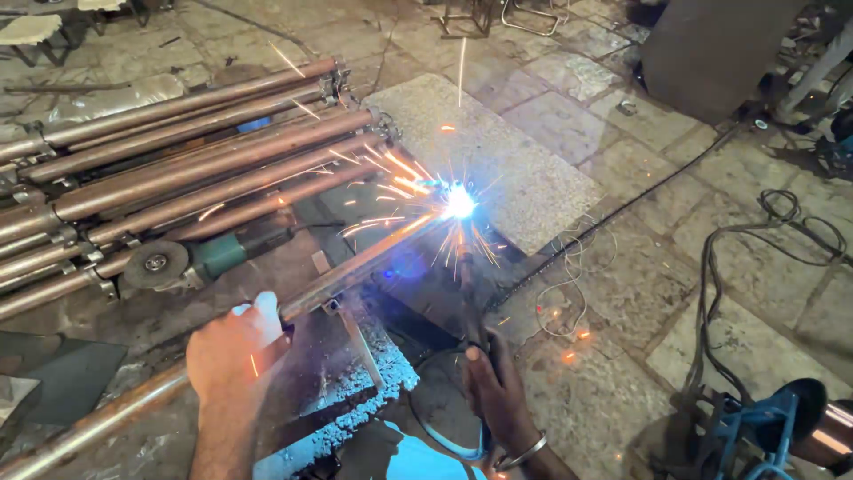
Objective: Welding metal pipes and brackets together on a workbench.
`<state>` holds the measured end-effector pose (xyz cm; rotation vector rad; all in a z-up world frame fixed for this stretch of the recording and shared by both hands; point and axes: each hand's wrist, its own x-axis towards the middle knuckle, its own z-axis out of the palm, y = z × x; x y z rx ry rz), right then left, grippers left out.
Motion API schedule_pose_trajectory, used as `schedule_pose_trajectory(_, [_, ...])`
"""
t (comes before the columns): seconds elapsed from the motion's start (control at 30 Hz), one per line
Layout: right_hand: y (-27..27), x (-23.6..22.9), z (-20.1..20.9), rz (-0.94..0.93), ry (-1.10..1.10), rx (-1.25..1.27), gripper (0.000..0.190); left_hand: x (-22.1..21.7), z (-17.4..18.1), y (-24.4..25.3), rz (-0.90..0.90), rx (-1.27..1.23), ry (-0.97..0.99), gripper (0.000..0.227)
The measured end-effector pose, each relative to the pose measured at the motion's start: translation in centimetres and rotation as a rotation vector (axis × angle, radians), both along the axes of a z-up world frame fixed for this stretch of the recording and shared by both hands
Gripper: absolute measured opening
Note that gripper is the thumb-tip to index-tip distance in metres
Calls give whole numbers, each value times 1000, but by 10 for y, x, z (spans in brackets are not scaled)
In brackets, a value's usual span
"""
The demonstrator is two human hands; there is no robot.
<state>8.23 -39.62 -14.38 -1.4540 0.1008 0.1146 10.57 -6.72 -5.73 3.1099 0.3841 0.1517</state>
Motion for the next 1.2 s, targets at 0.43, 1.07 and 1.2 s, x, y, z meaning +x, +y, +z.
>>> schedule_pose_trajectory(0.43, [-8, 2, 3, 28, -17, -6, 50, 1, 6, -1, 0, 11, 59, 26])
schedule_pose_trajectory(1.07, [-26, -18, -24, 13, -38, 20, 52, 1, 11, 4, -12, 10, 88, 23])
schedule_pose_trajectory(1.2, [-21, -15, -14, -62, -27, -60, 51, -8, 6, -7, 44, 43, -29, 27])
